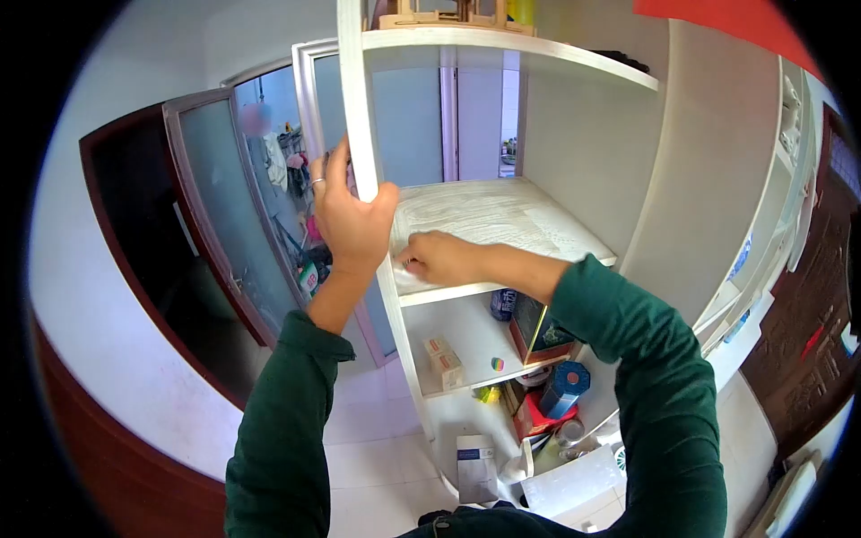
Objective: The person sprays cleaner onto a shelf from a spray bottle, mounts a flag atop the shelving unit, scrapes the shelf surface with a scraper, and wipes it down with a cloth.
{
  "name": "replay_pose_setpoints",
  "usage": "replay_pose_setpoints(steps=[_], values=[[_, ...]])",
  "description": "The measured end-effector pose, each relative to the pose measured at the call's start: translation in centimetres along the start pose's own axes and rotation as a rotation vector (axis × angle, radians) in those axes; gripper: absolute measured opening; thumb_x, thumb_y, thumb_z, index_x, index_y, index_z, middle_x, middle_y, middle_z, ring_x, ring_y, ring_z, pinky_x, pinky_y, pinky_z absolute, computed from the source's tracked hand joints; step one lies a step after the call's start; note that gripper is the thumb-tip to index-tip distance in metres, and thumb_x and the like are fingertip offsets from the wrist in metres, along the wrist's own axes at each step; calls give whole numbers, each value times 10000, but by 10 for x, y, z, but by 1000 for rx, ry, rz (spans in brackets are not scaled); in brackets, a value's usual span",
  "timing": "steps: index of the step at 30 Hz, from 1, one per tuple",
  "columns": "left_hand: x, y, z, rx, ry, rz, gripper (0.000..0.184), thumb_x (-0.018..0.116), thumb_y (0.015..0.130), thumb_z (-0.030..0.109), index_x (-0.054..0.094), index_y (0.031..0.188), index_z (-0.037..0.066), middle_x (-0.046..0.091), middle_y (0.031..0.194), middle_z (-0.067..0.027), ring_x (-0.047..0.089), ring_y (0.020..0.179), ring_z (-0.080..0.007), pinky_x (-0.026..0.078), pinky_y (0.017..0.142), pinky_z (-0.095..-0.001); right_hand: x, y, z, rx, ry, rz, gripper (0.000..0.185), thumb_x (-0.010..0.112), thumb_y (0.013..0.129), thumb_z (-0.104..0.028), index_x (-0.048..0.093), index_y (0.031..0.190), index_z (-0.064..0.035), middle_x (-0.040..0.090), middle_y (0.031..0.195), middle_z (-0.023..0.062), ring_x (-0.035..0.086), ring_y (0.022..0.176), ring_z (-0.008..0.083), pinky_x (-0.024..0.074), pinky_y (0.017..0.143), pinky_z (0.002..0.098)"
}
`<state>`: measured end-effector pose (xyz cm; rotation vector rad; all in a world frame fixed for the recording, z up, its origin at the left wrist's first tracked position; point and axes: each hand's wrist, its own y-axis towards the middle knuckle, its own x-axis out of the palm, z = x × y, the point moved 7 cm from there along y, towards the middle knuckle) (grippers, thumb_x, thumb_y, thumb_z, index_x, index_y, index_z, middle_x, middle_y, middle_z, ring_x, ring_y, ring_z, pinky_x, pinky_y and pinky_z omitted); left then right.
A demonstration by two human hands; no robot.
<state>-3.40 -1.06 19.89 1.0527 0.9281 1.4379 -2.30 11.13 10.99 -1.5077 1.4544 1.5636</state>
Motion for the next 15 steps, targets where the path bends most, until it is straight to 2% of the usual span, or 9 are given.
replay_pose_setpoints(steps=[4,6,7,11,13,14,15], values=[[1,1,3,3,-25,20,557,564,584,49,533,1141,46,507,938,-122,560,818,-282,457,746,-359,0,-11,-4,-31,37,130,222,531,777,-79,629,971,-38,573,761,219,573,776,370,448,754,430],[0,2,4,35,3,22,558,564,585,50,533,1141,47,509,942,-125,561,821,-286,457,746,-360,0,14,14,35,-130,126,203,539,753,-79,644,921,-34,586,806,220,580,807,357,450,746,442],[0,3,6,65,25,22,558,564,585,50,533,1142,49,511,946,-128,561,825,-290,457,745,-361,2,33,25,111,-209,36,189,544,737,-79,654,886,-41,606,840,211,587,815,345,456,724,441],[-2,2,2,23,9,-6,555,568,585,59,535,1138,49,516,953,-132,559,840,-299,457,751,-369,6,70,67,205,-101,137,171,593,700,-113,658,826,-18,632,837,205,607,824,349,473,755,424],[0,3,4,66,67,-1,562,573,585,70,530,1145,49,516,951,-134,555,851,-302,454,764,-376,4,67,55,192,-134,-24,182,603,702,-128,653,799,18,631,866,216,611,832,352,482,736,414],[2,3,5,63,61,-14,562,573,585,70,530,1145,49,516,951,-134,555,851,-302,454,764,-376,-3,61,46,205,-127,-21,182,603,702,-128,653,799,18,631,866,216,611,832,352,482,736,414],[1,3,4,39,62,-11,565,576,588,77,526,1150,49,516,955,-136,552,854,-305,451,771,-381,-22,47,23,308,-25,0,188,608,702,-128,650,793,31,629,865,221,611,833,352,486,731,409]])
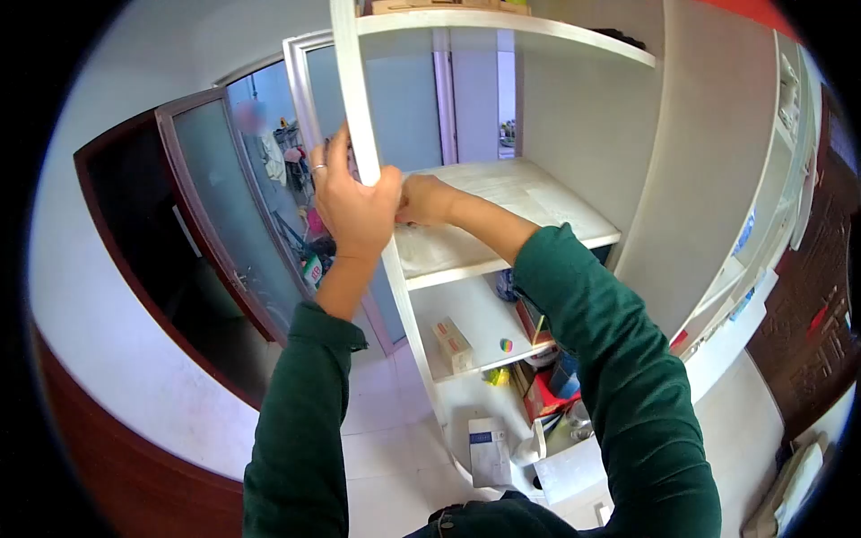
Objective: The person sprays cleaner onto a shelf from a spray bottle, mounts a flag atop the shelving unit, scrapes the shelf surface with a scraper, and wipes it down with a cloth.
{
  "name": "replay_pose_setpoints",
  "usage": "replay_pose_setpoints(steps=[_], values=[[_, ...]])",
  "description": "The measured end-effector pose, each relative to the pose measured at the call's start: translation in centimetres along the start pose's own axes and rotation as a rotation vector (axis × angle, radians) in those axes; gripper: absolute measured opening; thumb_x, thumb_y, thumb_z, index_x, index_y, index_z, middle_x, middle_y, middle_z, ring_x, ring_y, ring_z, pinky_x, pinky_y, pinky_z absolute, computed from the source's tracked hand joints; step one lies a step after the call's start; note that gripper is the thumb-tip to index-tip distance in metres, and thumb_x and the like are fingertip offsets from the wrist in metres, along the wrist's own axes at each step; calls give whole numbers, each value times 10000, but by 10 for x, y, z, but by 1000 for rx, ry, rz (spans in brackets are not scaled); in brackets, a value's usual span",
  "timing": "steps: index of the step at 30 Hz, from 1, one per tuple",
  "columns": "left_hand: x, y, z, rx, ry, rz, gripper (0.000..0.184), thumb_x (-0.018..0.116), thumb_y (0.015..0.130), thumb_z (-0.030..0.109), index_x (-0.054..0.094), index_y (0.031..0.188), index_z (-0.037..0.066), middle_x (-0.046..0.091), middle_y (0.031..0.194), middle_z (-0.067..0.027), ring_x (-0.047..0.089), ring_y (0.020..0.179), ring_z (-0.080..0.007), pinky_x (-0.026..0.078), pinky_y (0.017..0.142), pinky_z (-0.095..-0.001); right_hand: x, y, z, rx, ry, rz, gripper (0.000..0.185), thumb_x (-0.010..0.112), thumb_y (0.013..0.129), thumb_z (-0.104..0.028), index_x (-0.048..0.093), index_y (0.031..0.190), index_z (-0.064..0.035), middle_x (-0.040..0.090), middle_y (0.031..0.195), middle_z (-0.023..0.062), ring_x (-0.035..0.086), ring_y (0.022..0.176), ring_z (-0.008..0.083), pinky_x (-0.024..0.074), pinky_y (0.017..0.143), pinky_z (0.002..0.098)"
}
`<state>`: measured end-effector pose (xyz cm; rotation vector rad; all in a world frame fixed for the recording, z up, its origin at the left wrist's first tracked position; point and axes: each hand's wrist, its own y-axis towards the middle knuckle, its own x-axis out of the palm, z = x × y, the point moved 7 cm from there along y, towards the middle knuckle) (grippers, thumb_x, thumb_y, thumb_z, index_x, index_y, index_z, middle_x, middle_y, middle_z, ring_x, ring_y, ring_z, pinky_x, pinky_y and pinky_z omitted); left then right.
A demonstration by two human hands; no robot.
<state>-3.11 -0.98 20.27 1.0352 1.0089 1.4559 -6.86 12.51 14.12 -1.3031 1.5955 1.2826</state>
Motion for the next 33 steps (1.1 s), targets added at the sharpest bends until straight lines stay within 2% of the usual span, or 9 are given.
replay_pose_setpoints(steps=[5,9,18,20,23,25,27,31,33], values=[[-1,-2,-1,-28,21,-7,567,586,603,103,517,1163,49,508,992,-135,537,888,-305,437,796,-388,27,-49,-13,93,38,169,200,599,715,-122,664,874,-17,643,790,185,625,757,322,487,735,383],[-3,-4,2,5,36,-3,569,589,606,107,516,1168,58,505,1002,-132,534,902,-305,434,802,-388,9,-84,-7,-125,-273,332,184,611,688,-89,669,856,-41,636,796,174,614,733,326,488,721,388],[-2,-2,1,-59,83,23,534,584,604,99,536,1136,70,514,984,-132,553,863,-328,448,758,-404,21,-105,-31,-63,99,672,145,601,703,-52,650,838,-28,589,844,147,556,841,316,451,780,382],[-1,-1,3,-61,75,-8,525,582,618,90,521,1135,23,508,1000,-136,541,899,-313,434,788,-387,8,-128,8,-39,-65,654,142,601,707,-43,651,839,-32,588,831,139,545,853,306,441,786,387],[0,-2,0,-58,-9,-18,506,575,635,75,514,1129,-10,497,988,-142,523,913,-302,419,810,-368,-35,-191,106,184,-248,669,180,609,705,-29,654,879,-11,594,796,162,555,790,297,449,744,370],[2,-3,-6,-54,-68,-5,502,570,636,65,514,1129,-12,494,984,-142,521,906,-301,418,808,-363,-58,-223,145,620,123,612,160,560,750,-81,660,869,-43,595,826,161,554,827,301,449,759,380],[1,-2,-8,-22,-15,23,564,595,597,83,522,1154,33,512,1022,-140,560,894,-304,443,795,-388,-44,-201,121,329,-358,662,133,565,739,-83,658,826,-44,597,811,161,559,823,299,454,742,387],[0,-2,-8,-45,-14,8,569,592,601,93,519,1162,38,512,1024,-146,555,906,-313,437,810,-385,21,-129,-8,-87,-60,744,143,586,701,-39,646,829,-29,588,801,156,544,845,303,444,770,383],[-1,-1,-6,-45,28,-21,568,588,608,105,517,1168,44,513,1027,-149,549,916,-319,430,824,-383,22,-119,-36,-53,-39,671,152,585,700,-36,645,839,-26,579,791,163,544,845,311,444,776,374]])
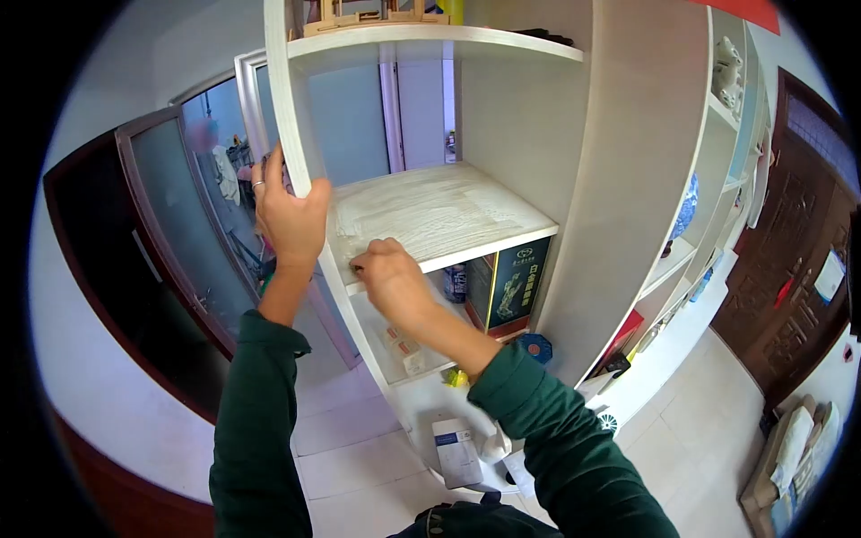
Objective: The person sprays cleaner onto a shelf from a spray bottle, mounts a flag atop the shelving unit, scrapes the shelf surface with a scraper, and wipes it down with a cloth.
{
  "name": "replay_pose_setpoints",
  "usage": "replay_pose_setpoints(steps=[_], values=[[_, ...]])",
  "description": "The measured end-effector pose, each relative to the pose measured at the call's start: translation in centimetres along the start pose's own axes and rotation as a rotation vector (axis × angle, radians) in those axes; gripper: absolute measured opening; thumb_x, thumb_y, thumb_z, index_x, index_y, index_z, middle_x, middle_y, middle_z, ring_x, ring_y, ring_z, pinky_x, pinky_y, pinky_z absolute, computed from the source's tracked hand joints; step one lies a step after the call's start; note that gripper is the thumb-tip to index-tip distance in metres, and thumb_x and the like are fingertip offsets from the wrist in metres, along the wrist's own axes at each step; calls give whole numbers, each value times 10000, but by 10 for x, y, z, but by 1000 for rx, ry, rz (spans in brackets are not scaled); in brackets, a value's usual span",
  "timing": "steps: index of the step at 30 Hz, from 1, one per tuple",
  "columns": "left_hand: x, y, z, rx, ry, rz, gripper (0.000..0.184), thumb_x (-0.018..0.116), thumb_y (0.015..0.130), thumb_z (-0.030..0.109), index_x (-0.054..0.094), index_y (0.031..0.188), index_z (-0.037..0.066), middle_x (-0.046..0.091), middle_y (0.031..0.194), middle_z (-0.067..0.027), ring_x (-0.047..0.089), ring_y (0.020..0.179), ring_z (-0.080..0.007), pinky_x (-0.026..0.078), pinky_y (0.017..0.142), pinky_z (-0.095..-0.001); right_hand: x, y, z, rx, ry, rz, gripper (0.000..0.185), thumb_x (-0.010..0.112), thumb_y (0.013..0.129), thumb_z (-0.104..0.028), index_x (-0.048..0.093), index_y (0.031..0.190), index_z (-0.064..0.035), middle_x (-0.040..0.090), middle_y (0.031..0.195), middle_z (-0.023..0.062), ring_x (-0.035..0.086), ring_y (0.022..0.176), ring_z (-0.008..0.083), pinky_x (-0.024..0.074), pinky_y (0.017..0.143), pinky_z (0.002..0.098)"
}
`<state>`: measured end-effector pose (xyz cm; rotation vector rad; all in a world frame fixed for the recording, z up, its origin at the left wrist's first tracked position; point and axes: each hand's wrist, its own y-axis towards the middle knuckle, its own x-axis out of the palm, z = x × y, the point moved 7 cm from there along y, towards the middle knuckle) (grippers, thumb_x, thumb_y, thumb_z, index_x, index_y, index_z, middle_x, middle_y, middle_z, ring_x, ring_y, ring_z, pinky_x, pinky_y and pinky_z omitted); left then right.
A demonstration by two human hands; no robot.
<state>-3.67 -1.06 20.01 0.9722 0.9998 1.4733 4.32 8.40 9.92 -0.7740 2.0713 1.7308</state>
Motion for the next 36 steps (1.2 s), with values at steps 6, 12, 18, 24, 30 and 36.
replay_pose_setpoints(steps=[6,12,18,24,30,36], values=[[-1,-1,2,-2,-9,35,554,580,611,108,525,1160,52,515,1014,-145,544,916,-322,430,815,-388,-121,-51,192,404,-281,-39,183,586,728,-57,684,879,-88,617,847,138,551,811,296,452,778,387],[1,-1,-3,-9,-33,44,533,586,615,99,532,1142,44,520,1009,-137,542,926,-316,433,810,-388,-99,-50,111,190,-345,71,206,495,760,-10,656,886,-42,611,847,148,574,821,281,467,780,361],[-2,-1,1,7,10,42,504,580,631,92,540,1132,65,527,1023,-124,540,955,-314,433,818,-379,-107,-60,117,43,-432,152,180,512,768,-5,629,904,-12,596,816,138,564,798,303,469,734,363],[-2,-2,-1,3,1,33,525,570,624,90,535,1147,69,533,1021,-133,549,930,-319,434,817,-388,-156,-77,177,302,-697,196,179,510,776,-20,622,916,-11,613,882,144,571,834,312,470,740,373],[0,-1,-2,-9,-50,36,541,566,613,78,532,1152,49,537,1039,-144,541,967,-312,424,842,-395,-155,-88,175,436,-684,352,168,504,786,-35,607,917,-14,611,889,144,572,849,305,474,722,371],[0,-2,1,28,-71,58,526,564,611,47,536,1135,11,541,1011,-149,546,945,-327,423,846,-380,-99,-80,123,158,-462,410,146,517,793,-13,596,915,-22,622,887,123,593,820,291,481,722,378]])
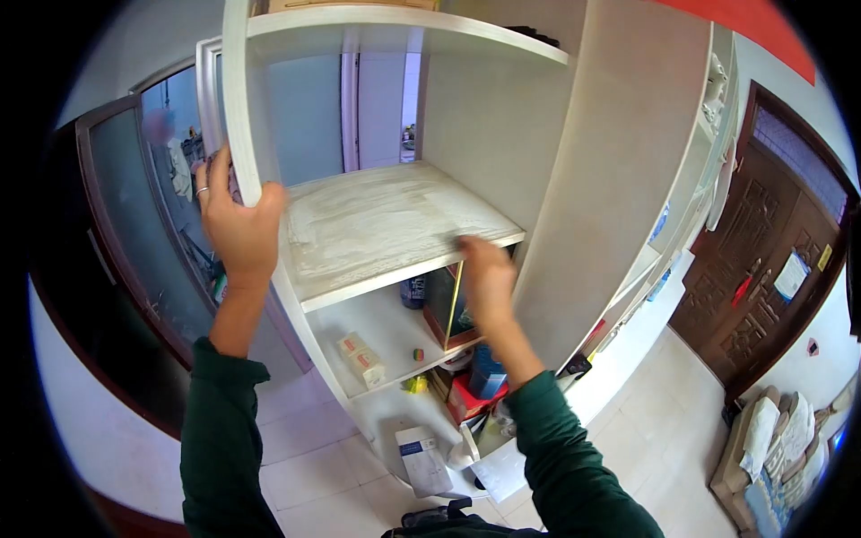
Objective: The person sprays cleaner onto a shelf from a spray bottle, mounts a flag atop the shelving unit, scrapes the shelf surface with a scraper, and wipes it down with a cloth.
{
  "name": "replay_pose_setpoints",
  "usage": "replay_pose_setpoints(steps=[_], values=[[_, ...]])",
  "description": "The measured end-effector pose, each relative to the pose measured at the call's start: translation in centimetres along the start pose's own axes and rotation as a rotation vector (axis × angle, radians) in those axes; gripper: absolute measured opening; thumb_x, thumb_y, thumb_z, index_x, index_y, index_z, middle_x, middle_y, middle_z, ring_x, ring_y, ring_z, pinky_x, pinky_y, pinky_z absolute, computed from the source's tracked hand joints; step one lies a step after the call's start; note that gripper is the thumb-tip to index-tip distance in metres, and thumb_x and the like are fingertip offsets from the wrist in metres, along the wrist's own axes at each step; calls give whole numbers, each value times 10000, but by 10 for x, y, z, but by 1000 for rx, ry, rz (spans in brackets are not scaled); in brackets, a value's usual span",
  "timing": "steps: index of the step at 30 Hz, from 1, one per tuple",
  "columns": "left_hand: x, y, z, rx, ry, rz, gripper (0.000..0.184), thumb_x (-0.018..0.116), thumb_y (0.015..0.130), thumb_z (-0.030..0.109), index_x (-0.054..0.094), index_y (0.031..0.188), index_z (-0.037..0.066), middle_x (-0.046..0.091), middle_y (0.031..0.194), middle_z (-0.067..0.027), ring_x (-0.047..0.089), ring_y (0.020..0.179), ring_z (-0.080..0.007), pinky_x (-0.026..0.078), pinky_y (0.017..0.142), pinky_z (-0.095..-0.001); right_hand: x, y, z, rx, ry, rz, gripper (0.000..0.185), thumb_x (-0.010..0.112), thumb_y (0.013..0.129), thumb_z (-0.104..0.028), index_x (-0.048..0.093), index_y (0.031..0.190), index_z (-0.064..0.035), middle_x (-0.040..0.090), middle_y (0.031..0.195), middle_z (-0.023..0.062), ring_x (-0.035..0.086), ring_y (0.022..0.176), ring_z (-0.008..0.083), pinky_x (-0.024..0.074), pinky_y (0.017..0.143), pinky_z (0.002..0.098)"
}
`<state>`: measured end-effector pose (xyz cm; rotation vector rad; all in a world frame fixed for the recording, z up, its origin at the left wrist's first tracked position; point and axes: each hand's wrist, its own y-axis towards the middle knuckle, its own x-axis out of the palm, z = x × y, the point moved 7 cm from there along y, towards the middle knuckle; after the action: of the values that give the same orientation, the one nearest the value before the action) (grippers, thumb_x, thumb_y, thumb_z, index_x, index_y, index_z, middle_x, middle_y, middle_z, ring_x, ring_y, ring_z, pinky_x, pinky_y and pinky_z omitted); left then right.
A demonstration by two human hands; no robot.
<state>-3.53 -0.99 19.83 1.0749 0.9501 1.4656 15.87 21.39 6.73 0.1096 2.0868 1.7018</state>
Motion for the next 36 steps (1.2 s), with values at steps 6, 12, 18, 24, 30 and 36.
replay_pose_setpoints(steps=[6,12,18,24,30,36], values=[[1,-1,-4,-107,-48,-37,510,564,630,34,531,1139,4,552,1034,-156,522,1024,-350,402,899,-369,-12,3,15,-66,-73,-112,254,497,770,9,552,1014,-37,584,970,135,554,914,277,460,792,349],[1,-1,-2,-38,-16,-36,505,564,641,41,530,1145,16,592,1050,-154,461,1126,-355,328,984,-389,-27,18,64,-18,-326,-71,207,511,767,-5,577,963,-17,594,899,143,568,844,294,471,738,367],[-1,0,-3,-43,-52,3,526,567,621,37,535,1146,34,575,1010,-145,542,982,-292,394,911,-368,21,-6,-91,-98,233,-173,239,507,737,14,560,968,-19,580,907,128,556,878,294,459,762,371],[-2,0,-1,-50,-1,-6,560,587,599,54,547,1157,81,543,956,-122,578,848,-268,462,744,-356,32,-10,-137,-148,363,-289,324,520,704,34,554,1021,-20,561,974,148,543,917,297,450,814,356],[-4,-1,1,1,-29,25,587,586,590,76,544,1174,113,541,949,-108,577,830,-278,467,737,-361,6,11,-94,-131,252,-160,249,551,695,55,606,930,-8,598,888,136,574,820,295,486,722,362],[-4,2,3,-11,-1,7,595,590,579,102,546,1172,118,542,946,-110,575,808,-289,467,715,-368,27,8,-191,-272,408,-298,259,579,685,32,599,942,7,576,896,122,552,836,269,471,735,341]])
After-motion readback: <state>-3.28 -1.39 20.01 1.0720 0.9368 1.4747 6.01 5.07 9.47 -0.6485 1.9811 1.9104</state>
